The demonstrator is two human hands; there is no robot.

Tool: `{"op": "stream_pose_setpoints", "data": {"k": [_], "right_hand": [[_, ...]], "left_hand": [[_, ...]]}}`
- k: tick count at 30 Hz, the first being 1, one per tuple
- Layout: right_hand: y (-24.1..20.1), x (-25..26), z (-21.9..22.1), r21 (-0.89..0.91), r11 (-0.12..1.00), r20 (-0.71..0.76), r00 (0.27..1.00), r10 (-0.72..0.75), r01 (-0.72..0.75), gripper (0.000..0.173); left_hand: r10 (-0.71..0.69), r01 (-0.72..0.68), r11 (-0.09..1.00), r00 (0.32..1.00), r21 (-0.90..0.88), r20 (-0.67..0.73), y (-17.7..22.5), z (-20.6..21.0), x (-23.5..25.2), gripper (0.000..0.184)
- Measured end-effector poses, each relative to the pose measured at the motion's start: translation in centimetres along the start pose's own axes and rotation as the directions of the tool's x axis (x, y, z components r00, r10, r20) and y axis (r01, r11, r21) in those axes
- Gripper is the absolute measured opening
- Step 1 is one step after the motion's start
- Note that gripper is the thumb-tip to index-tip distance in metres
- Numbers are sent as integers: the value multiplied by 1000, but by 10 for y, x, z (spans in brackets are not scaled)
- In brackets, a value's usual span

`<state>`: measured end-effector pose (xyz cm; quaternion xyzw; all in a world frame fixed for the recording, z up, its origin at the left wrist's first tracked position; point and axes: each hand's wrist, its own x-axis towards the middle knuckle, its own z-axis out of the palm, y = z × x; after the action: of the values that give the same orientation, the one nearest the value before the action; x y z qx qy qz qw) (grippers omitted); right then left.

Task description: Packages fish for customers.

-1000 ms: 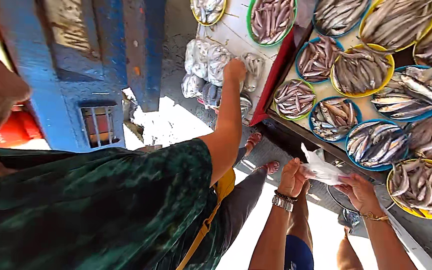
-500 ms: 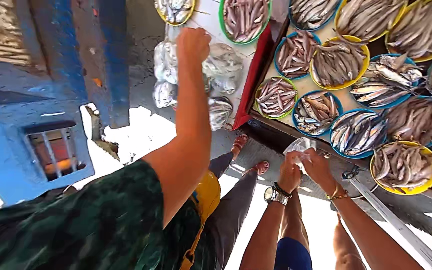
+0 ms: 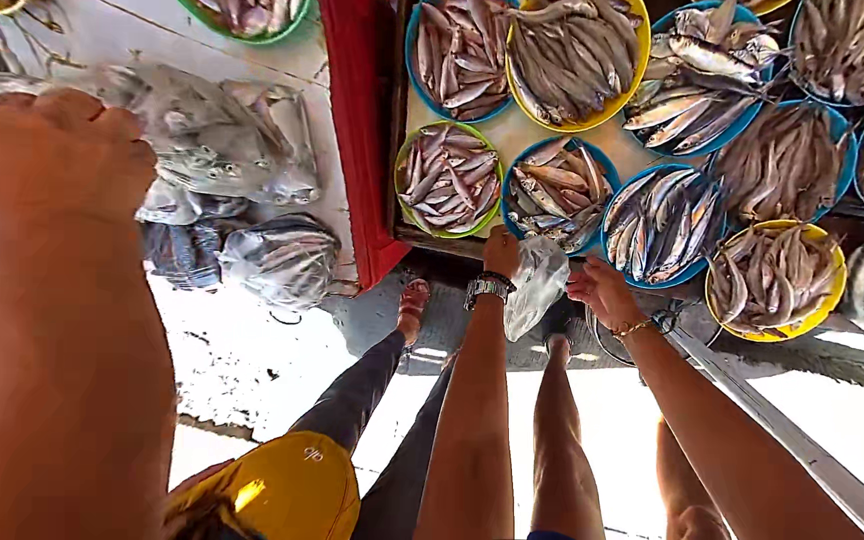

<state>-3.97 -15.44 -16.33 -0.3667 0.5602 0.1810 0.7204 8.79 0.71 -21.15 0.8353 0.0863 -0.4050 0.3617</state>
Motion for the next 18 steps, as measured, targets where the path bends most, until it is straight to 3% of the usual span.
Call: {"op": "stream_pose_setpoints", "data": {"k": [4, 8, 13, 15, 18], "right_hand": [[1, 15, 10, 55, 998, -68, 997, -23, 27, 37], [-1, 15, 21, -2, 1000, -159, 987, -31, 31, 39], [-5, 17, 35, 35, 999, -204, 979, -6, 13, 35], [-5, 19, 37, 26, 1000, -211, 977, -10, 16, 33], [-3, 20, 29, -32, 999, -185, 983, -12, 6, 32]], "left_hand": [[-62, 64, 995, 998, -76, 20, 0, -4, 17, 35], [-71, 81, 987, 995, -139, 70, -1, -15, 19, 32], [92, -82, 960, 995, -269, 25, 9, -22, 24, 11], [118, -112, 951, 993, -288, 3, 14, -20, 28, 19], [12, -18, 926, 1000, -378, -17, 19, -16, 25, 28]]}}
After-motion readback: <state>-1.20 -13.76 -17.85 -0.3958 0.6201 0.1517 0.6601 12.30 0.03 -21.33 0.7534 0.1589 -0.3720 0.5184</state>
